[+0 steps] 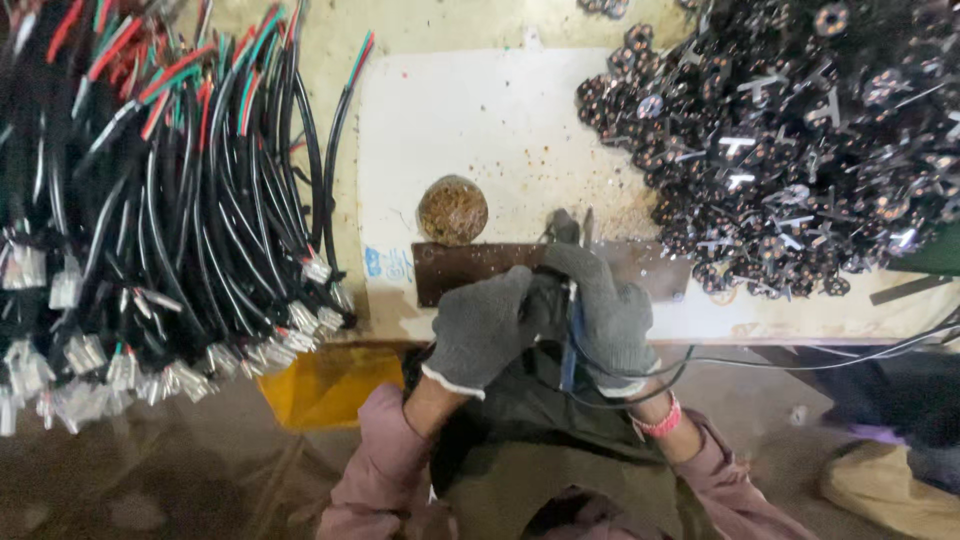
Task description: The person sits at a workbench wearing gloves and solders the ends of black electrical wires using a soldering iron, working on one wire at a time. They first handle a small blue and orange box, then repeatedly position wire ends on a metal plate and apply the soldering iron to them, with piles of finished wired connectors on both sides of the bench.
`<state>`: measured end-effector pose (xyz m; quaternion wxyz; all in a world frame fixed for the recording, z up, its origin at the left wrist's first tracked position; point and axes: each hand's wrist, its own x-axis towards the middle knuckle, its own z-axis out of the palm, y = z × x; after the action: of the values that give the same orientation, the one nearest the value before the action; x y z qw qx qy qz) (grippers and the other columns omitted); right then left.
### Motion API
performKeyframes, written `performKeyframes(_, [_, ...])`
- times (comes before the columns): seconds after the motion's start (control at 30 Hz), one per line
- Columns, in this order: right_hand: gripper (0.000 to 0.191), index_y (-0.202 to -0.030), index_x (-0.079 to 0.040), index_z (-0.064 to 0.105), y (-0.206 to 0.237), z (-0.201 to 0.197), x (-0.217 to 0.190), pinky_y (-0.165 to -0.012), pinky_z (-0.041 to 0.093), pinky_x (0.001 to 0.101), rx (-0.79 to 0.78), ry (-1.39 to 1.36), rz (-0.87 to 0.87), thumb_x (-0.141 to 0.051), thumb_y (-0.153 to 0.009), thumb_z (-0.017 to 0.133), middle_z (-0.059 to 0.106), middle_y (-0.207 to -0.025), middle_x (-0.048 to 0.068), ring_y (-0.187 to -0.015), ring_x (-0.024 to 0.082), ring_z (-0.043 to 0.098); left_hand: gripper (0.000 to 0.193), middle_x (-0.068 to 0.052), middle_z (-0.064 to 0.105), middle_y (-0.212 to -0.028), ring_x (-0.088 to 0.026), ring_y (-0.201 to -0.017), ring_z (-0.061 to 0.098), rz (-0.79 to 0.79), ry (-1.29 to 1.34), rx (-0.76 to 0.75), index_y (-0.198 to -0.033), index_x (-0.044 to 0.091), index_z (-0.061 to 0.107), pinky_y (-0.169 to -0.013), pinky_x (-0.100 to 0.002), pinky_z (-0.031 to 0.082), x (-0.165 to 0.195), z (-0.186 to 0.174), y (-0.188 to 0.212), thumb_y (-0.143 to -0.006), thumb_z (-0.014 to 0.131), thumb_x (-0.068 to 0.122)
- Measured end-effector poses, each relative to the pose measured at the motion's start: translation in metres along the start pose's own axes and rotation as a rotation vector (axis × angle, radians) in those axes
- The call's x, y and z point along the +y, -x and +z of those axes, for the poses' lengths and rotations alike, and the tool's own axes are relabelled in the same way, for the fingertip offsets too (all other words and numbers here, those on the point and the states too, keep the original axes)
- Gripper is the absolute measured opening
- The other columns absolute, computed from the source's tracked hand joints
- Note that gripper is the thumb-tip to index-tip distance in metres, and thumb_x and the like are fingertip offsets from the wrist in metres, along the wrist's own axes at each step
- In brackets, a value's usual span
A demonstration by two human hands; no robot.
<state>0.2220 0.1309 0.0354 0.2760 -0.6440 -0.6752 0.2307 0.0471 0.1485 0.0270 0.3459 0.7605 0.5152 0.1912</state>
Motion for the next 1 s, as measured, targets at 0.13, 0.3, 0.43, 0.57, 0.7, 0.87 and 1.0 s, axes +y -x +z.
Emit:
performKeyframes(0.13, [0.029, -0.126, -0.01, 0.062, 0.026, 0.007, 0.006, -0.083, 0.06, 0.0387, 0.116, -0.149, -0.022, -0.003, -0.1, 0.071, 0.075, -0.114, 0.013, -0.097, 0.029, 0.076, 0.019, -0.012, 0.065, -0.068, -0.036, -0.065, 0.068, -0.073, 0.039, -0.018, -0.086, 0.012, 0.06, -0.055, -0.047, 0.051, -0.003, 0.005, 0.001, -0.088, 0.072, 0.026])
performKeyframes(0.3, [0.025, -0.112, -0.01, 0.069, 0.066, 0.012, 0.016, -0.067, 0.057, 0.0358, 0.012, -0.242, -0.072, -0.002, -0.089, 0.066, 0.074, -0.092, 0.011, -0.077, 0.027, 0.073, 0.015, -0.012, 0.067, -0.068, -0.036, -0.064, 0.07, -0.168, 0.259, 0.088, -0.087, 0.01, 0.058, -0.055, -0.047, 0.053, 0.002, 0.011, 0.001, -0.088, 0.071, 0.018])
performKeyframes(0.43, [0.024, -0.107, -0.007, 0.068, 0.075, 0.015, 0.021, -0.066, 0.053, 0.0404, -0.027, -0.123, -0.269, -0.004, -0.083, 0.069, 0.07, -0.089, 0.015, -0.076, 0.033, 0.069, 0.016, -0.015, 0.065, -0.065, -0.039, -0.065, 0.069, -0.284, 0.217, 0.107, -0.085, 0.009, 0.059, -0.054, -0.048, 0.052, 0.01, 0.011, 0.0, -0.089, 0.072, 0.017])
performKeyframes(0.57, [0.021, -0.107, -0.011, 0.079, 0.081, 0.006, 0.024, -0.059, 0.054, 0.0348, -0.17, -0.169, -0.082, -0.002, -0.089, 0.073, 0.069, -0.07, 0.002, -0.062, 0.017, 0.072, 0.016, -0.017, 0.064, -0.068, -0.04, -0.066, 0.068, -0.251, 0.151, 0.117, -0.085, 0.008, 0.057, -0.057, -0.05, 0.051, 0.016, 0.011, 0.004, -0.091, 0.069, 0.016])
performKeyframes(0.7, [0.015, -0.101, -0.003, 0.072, 0.08, 0.002, 0.023, -0.078, 0.06, 0.0326, 0.024, -0.841, 0.511, -0.008, -0.09, 0.063, 0.077, -0.097, 0.011, -0.086, 0.02, 0.075, 0.017, -0.019, 0.063, -0.071, -0.041, -0.068, 0.067, -0.249, 0.138, 0.082, -0.086, 0.007, 0.054, -0.059, -0.052, 0.05, 0.017, 0.013, 0.004, -0.094, 0.065, 0.018])
performKeyframes(0.87, [0.03, -0.114, -0.006, 0.066, 0.064, 0.006, 0.016, -0.087, 0.063, 0.0331, 0.058, -0.478, 0.07, -0.001, -0.09, 0.084, 0.076, -0.108, 0.011, -0.1, 0.023, 0.078, 0.017, -0.018, 0.066, -0.074, -0.042, -0.071, 0.068, -0.346, 0.117, 0.043, -0.089, 0.008, 0.056, -0.06, -0.052, 0.05, 0.018, 0.007, 0.004, -0.097, 0.064, 0.02])
performKeyframes(1.0, [0.038, -0.115, -0.004, 0.066, 0.056, -0.001, 0.011, -0.082, 0.059, 0.0332, 0.01, -0.335, 0.078, -0.004, -0.082, 0.086, 0.075, -0.105, 0.011, -0.095, 0.022, 0.075, 0.019, -0.016, 0.069, -0.081, -0.04, -0.078, 0.07, -0.378, 0.243, 0.062, -0.099, 0.007, 0.059, -0.064, -0.05, 0.053, 0.021, -0.009, 0.016, -0.099, 0.069, 0.024])
